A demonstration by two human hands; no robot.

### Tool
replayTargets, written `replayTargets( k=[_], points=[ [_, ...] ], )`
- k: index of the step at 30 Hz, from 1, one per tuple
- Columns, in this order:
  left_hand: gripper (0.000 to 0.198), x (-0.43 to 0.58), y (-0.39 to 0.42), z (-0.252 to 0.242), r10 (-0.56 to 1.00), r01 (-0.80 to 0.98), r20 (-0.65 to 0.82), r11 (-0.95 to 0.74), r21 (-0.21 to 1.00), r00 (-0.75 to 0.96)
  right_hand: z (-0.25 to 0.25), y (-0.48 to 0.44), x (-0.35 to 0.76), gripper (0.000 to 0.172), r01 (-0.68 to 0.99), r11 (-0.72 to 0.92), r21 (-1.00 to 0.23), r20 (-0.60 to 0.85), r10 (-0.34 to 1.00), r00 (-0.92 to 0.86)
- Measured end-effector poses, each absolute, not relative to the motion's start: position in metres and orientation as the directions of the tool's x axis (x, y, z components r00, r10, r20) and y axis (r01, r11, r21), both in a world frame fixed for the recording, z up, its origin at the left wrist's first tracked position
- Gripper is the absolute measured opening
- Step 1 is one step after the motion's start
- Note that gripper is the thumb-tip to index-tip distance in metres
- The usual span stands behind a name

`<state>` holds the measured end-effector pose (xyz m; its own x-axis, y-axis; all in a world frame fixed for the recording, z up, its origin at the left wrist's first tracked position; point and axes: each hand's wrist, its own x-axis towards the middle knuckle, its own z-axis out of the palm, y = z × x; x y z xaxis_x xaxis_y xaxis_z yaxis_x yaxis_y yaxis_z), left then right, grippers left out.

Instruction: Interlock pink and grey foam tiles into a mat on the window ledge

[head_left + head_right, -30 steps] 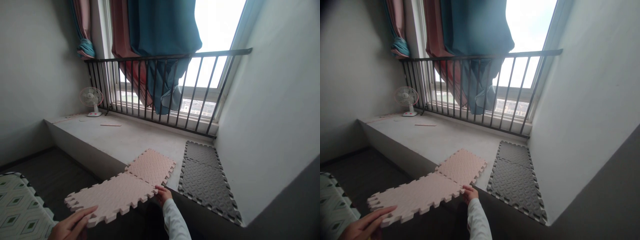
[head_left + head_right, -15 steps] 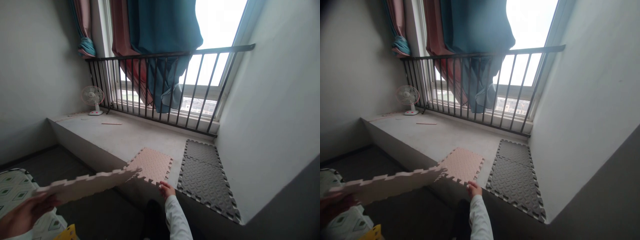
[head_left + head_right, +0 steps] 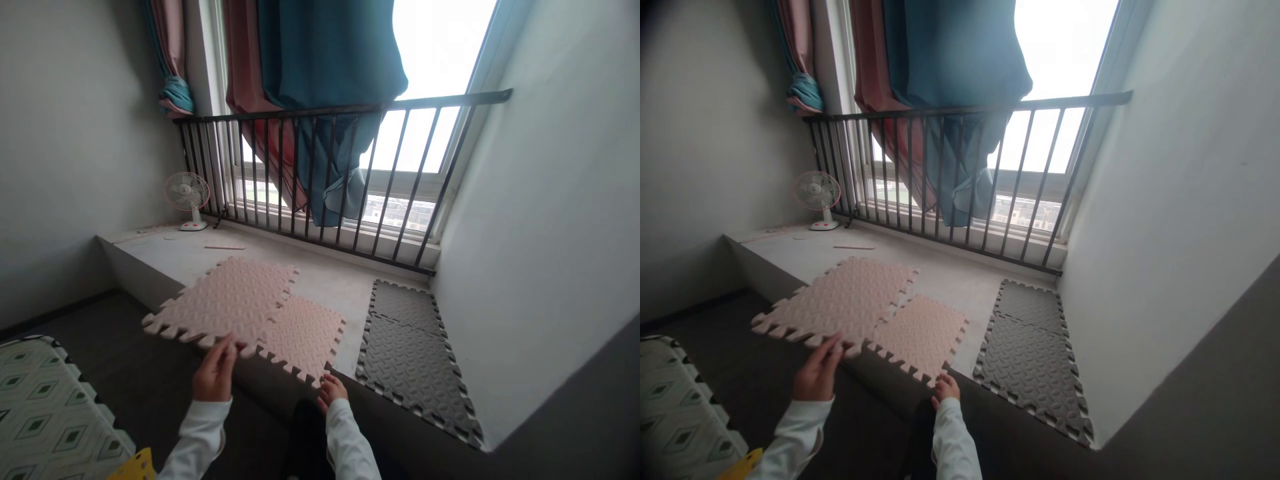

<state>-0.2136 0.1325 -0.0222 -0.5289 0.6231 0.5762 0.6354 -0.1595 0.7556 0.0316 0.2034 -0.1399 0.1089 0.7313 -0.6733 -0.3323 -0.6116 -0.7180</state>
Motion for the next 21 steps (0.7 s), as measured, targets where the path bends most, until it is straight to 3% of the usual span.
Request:
replayTargets(
  k=[4,7,11,17,21],
  points=[
    [0.032,-0.145,0.176,-0.063,0.838,0.728,0.463,-0.122,0.675,-0.288,-0.139,0.199,0.044,0.013,-0.387,-0.605,-0.696,-0.697,0.699,0.162],
    [0.035,-0.125,0.189,-0.104,0.979,0.804,0.175,-0.02,0.594,-0.105,-0.145,0.197,0.05,0.012,-0.444,-0.593,-0.672,-0.714,0.678,0.174],
    [0.044,-0.116,0.183,-0.132,0.992,0.875,-0.11,-0.001,0.483,0.062,-0.149,0.197,0.051,0.014,-0.476,-0.575,-0.666,-0.697,0.707,0.122],
    [0.053,-0.103,0.169,-0.101,0.969,0.944,-0.244,0.106,0.312,-0.029,-0.127,0.192,0.037,0.019,-0.455,-0.618,-0.641,-0.733,0.669,0.123],
    [0.054,-0.096,0.172,-0.085,0.961,0.947,-0.271,0.141,0.288,-0.06,-0.115,0.185,0.035,0.024,-0.468,-0.616,-0.634,-0.715,0.697,0.05]
  ],
)
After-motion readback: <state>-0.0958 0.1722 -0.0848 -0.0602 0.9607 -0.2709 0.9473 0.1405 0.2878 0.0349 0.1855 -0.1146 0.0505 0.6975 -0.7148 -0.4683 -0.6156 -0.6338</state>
